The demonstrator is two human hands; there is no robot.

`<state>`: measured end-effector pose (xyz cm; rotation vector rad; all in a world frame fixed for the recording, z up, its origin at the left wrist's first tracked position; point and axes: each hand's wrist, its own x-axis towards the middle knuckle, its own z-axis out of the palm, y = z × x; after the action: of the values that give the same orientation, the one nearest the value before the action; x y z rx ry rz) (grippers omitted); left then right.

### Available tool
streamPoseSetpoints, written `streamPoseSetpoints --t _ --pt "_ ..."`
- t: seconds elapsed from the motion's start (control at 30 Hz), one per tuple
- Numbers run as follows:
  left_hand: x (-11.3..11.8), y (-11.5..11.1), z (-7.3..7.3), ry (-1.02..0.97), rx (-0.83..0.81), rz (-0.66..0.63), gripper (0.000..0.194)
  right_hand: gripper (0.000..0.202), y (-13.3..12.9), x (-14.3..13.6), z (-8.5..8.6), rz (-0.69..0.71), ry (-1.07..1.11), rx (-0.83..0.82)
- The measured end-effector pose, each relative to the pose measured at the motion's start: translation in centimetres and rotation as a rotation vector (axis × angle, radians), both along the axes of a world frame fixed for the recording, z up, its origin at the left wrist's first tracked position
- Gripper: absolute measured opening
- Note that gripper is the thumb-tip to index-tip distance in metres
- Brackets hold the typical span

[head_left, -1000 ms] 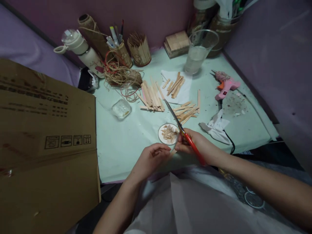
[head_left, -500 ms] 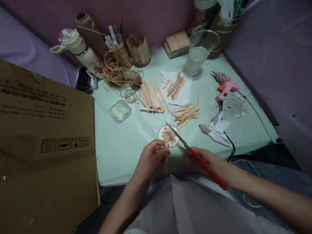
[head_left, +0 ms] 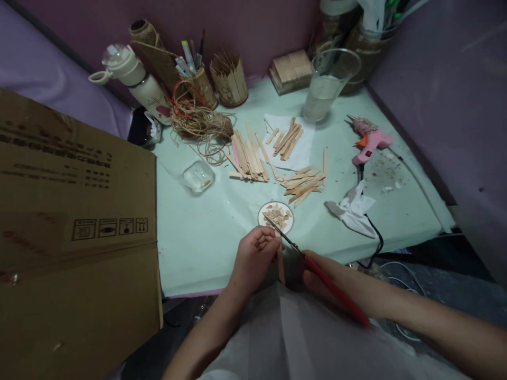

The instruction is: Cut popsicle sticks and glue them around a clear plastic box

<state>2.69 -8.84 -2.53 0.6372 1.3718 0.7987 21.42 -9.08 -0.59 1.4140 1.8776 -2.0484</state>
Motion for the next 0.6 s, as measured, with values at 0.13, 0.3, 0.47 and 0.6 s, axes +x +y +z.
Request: streamPoseSetpoints --t 0.13,0.3,0.47,0.6 --pt "0.18 0.03 -0.01 0.019 0.006 0.033 0.021 0.038 -0.11 0.09 -0.17 -0.016 0.042 0.035" --pt "0.17 0.16 0.10 0.043 -0.017 0.025 0.022 0.035 -0.11 0.12 -0.40 -0.021 0.055 0.038" --pt "0.13 0.14 0.01 0.051 -0.038 0.006 0.021 0.036 -0.25 -0.30 -0.50 -0.114 0.117 0.009" --pt "0.01 0.18 -0.07 0.052 -0.049 -0.002 0.019 0.040 -0.54 -0.69 -0.98 -0.135 0.085 -0.023"
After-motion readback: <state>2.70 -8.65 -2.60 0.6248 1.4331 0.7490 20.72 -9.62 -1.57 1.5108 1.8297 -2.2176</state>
